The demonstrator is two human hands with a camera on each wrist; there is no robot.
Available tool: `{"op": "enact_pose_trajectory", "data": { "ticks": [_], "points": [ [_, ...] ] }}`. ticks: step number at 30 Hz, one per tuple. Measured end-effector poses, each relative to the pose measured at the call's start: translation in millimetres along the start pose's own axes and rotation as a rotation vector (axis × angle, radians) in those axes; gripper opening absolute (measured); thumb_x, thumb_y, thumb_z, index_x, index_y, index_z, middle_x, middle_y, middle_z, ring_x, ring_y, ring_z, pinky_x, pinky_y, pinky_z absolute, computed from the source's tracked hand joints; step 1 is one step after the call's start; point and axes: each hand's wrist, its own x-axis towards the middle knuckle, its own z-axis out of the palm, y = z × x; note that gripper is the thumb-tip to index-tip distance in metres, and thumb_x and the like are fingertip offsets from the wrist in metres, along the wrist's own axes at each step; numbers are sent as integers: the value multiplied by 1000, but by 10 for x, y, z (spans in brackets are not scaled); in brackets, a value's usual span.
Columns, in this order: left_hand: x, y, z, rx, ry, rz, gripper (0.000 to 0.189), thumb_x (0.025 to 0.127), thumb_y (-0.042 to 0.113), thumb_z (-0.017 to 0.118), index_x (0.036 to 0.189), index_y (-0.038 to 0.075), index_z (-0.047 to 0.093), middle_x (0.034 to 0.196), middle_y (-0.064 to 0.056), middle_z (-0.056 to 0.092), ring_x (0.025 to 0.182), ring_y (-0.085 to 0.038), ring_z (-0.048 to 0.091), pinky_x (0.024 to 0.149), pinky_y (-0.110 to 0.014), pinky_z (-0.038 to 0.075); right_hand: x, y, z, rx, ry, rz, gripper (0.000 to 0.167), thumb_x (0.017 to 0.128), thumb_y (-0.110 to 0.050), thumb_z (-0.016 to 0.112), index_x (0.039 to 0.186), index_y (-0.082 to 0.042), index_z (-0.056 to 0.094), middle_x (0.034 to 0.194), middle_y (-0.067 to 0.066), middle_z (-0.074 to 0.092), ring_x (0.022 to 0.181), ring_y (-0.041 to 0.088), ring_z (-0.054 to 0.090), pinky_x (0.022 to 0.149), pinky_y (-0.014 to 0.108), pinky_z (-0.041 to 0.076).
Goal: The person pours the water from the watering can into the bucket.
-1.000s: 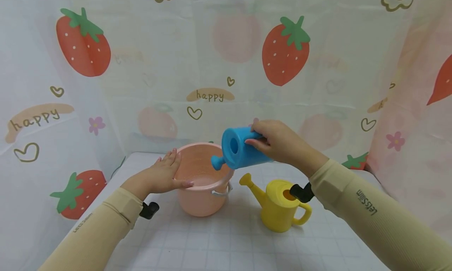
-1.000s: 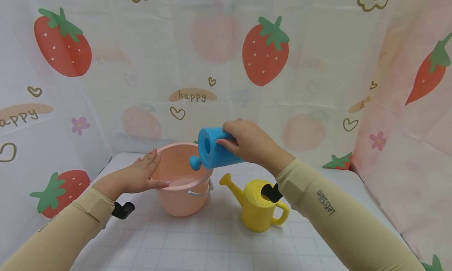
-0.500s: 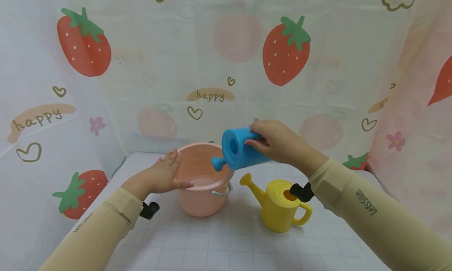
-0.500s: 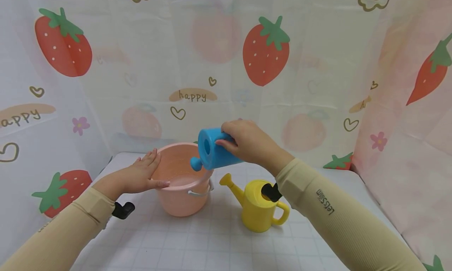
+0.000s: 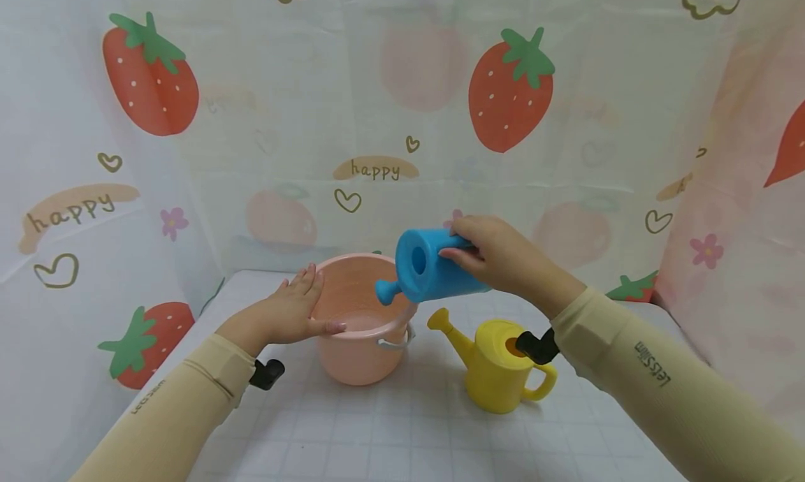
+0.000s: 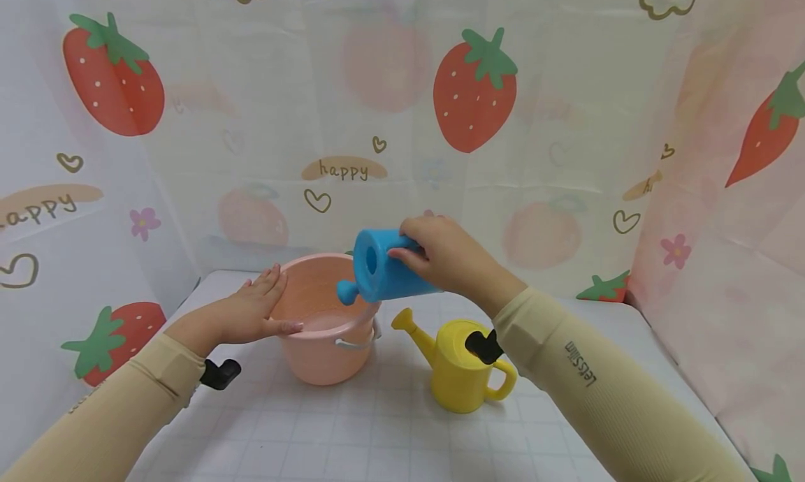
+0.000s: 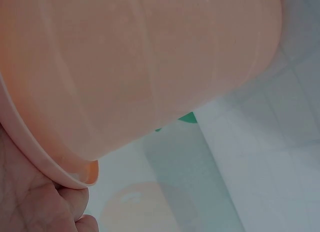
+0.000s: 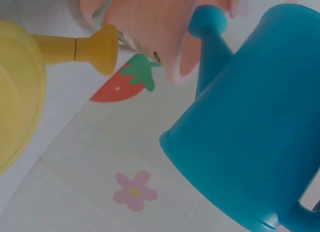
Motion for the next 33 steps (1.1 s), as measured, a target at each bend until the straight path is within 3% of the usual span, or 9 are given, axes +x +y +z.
{"op": "enact_pose_trajectory", "data": {
  "ticks": [4, 10, 17, 27, 33],
  "points": [
    [1, 4, -1, -2, -2, 0, 110, 78, 71, 46, 143, -8, 5, 149, -26, -4, 137, -39, -3, 109, -54, 3, -31, 26, 9, 51, 11, 55, 21, 87, -30, 61, 96, -11, 58, 84, 0, 60, 79, 16, 55, 74, 36, 52],
    [1, -7, 3, 4, -4, 0, 113, 76, 74, 44, 143, -8, 5, 149, -26, -4, 137, -39, -3, 109, -54, 4, -85, 51, 20, 98, 15, 103, 22, 88, -34, 60, 93, -14, 56, 80, 0, 56, 76, 17, 54, 71, 35, 50],
    [14, -21, 15, 8, -5, -3, 114, 76, 76, 43, 143, -7, 5, 149, -25, -4, 137, -39, -3, 109, -54, 3, -144, 107, 47, 115, 36, 162, 23, 89, -34, 58, 100, -14, 57, 92, 3, 62, 86, 21, 58, 77, 44, 52],
    [20, -24, 23, 12, -3, -2, 113, 76, 75, 43, 143, -7, 5, 150, -25, -4, 137, -39, -3, 109, -54, 4, -244, 173, 91, 153, 71, 252, 24, 90, -33, 57, 91, -9, 57, 82, 4, 59, 78, 21, 57, 74, 43, 52],
    [20, -27, 23, 13, -6, -1, 116, 74, 79, 40, 144, -7, 5, 150, -25, -6, 138, -38, -3, 109, -54, 4, -283, 199, 116, 210, 76, 327, 28, 91, -36, 54, 98, -9, 57, 93, 8, 63, 87, 26, 61, 81, 51, 49]
  ]
}}
